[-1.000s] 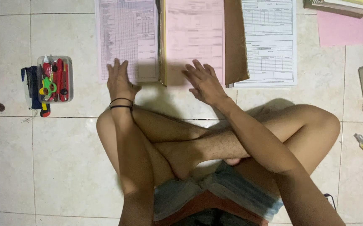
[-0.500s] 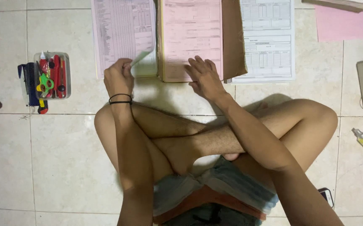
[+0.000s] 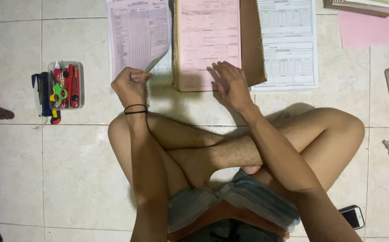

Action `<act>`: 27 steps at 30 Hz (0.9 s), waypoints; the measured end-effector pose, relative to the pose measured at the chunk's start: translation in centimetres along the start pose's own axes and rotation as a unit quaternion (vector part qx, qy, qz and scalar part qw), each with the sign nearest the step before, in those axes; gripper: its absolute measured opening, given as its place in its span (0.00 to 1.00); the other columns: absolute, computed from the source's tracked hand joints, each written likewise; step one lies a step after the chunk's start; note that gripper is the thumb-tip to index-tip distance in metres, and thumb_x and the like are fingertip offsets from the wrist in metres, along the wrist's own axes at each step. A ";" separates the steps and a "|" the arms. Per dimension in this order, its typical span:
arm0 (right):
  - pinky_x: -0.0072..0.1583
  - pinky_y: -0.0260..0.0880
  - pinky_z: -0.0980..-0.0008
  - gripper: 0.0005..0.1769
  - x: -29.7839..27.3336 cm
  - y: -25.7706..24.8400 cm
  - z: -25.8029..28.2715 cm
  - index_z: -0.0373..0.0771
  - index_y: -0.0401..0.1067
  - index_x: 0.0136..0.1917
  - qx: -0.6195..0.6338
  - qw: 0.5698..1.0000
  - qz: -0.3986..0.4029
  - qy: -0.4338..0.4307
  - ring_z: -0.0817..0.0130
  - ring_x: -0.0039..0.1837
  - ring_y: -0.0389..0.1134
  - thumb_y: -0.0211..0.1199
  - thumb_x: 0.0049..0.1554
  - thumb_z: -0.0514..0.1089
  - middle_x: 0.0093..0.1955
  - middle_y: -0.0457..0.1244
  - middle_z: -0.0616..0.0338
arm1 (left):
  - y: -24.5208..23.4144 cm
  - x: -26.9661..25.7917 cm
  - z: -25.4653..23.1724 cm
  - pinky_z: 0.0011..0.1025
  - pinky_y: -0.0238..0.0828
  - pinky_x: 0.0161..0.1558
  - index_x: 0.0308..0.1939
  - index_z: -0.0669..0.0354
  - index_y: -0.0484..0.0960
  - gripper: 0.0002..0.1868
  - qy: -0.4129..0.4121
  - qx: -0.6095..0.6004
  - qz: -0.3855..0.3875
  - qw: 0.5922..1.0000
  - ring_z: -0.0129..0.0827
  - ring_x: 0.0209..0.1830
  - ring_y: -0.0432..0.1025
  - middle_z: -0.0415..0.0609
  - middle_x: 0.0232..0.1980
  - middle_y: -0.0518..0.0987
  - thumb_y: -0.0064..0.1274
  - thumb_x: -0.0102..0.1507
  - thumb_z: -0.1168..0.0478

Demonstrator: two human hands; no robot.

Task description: The person sorts various colored and white papers from a cardboard box, placing them onto different piles on the floor.

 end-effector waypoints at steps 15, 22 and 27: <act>0.62 0.63 0.44 0.21 -6.4 -15.8 -3.2 0.29 0.74 0.70 -0.123 0.980 -0.155 0.022 0.39 0.63 0.70 0.65 0.64 0.26 0.57 0.70 0.42 | -0.4 0.0 -0.6 0.33 0.76 0.46 0.42 0.57 0.90 0.04 -0.083 -0.016 0.116 0.990 0.37 0.38 0.79 0.52 0.35 0.85 0.67 0.64 0.64; 0.73 0.58 0.42 0.38 -5.8 -13.3 -6.0 0.24 0.69 0.71 -0.067 0.980 0.056 0.177 0.31 0.75 0.56 0.69 0.45 0.28 0.72 0.60 0.30 | -0.9 0.1 -0.2 0.35 0.70 0.55 0.41 0.56 0.89 0.05 -0.053 0.022 0.057 0.997 0.39 0.39 0.80 0.49 0.34 0.86 0.69 0.64 0.63; 0.77 0.53 0.44 0.37 -4.5 -11.7 -5.1 0.29 0.71 0.70 -0.068 0.958 0.119 0.253 0.36 0.77 0.55 0.72 0.46 0.27 0.73 0.60 0.35 | -1.7 -0.2 -1.4 0.35 0.73 0.48 0.39 0.58 0.88 0.10 -0.062 -0.010 0.042 0.997 0.37 0.35 0.78 0.50 0.32 0.85 0.75 0.58 0.62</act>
Point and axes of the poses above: each hand's wrist, its own x-axis towards the middle knuckle, its own y-axis out of the palm, z = x × y, the point moved 4 cm from there along x, towards the middle knuckle
